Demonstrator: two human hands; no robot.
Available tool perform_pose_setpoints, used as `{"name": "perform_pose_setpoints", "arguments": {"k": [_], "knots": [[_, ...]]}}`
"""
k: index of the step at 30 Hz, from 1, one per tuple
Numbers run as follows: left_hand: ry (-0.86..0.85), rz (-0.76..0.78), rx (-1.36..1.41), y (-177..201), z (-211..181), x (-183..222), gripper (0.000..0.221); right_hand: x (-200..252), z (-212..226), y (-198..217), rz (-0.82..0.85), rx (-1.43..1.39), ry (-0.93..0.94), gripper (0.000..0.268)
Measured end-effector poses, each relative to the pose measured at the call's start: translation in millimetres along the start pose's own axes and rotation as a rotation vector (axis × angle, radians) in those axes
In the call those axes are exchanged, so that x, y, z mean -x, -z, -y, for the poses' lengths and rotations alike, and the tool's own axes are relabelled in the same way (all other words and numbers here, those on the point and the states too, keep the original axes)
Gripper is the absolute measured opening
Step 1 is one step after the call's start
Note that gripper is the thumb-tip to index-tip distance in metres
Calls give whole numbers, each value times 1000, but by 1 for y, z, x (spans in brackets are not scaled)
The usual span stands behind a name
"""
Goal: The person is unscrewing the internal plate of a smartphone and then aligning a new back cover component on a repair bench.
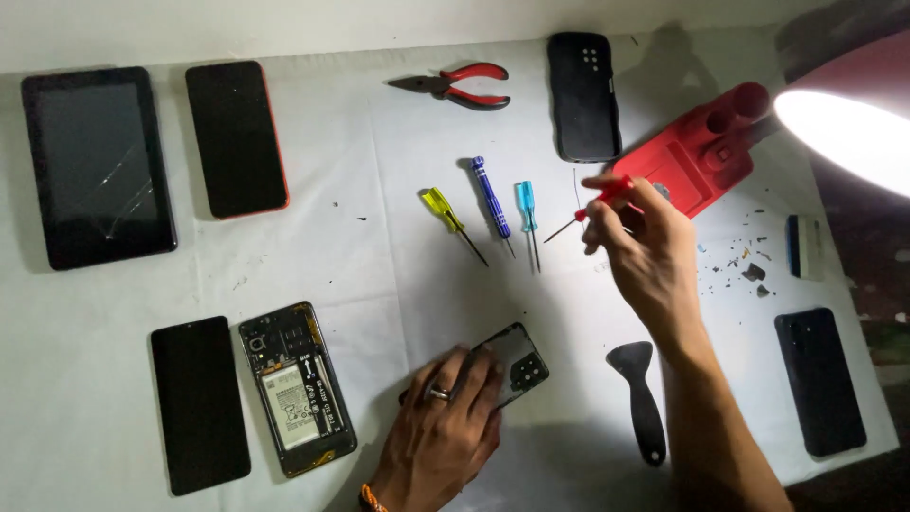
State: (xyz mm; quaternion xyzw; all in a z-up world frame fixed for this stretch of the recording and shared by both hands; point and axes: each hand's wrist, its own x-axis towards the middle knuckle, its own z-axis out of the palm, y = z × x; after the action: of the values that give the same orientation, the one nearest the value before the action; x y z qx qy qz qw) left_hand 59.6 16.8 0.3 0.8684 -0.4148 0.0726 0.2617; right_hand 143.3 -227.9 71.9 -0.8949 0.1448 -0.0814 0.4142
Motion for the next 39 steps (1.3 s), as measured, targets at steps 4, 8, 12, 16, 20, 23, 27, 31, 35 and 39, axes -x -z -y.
{"name": "perform_pose_setpoints", "arguments": {"k": [4, 8, 12, 16, 20, 23, 27, 31, 35, 39], "knots": [[16, -53, 17, -10, 1, 6, 39, 61, -28, 31, -34, -590, -88, 14], [-7, 38, -6, -7, 2, 4, 47, 116, -61, 18, -70, -564, -273, 14], [19, 23, -35, -8, -1, 2, 45, 151, -74, -8, 79, -236, -315, 25], [42, 36, -34, -10, -2, 2, 46, 164, -86, -34, 103, 221, 112, 34], [50, 46, -106, -10, -3, 1, 53, 156, -80, -41, 40, 278, 216, 35], [48, 52, -85, -10, -3, 1, 51, 153, -84, -47, 20, 344, 302, 42], [38, 50, -43, -8, -2, -1, 50, 154, -85, -51, -41, 363, 375, 39], [29, 55, -46, -11, -1, 1, 50, 156, -90, -52, -36, 379, 392, 44], [36, 42, -30, -10, -2, -2, 47, 155, -89, -53, -51, 396, 384, 43], [43, 40, 19, -11, -2, -1, 46, 156, -89, -53, -54, 431, 388, 42]]}}
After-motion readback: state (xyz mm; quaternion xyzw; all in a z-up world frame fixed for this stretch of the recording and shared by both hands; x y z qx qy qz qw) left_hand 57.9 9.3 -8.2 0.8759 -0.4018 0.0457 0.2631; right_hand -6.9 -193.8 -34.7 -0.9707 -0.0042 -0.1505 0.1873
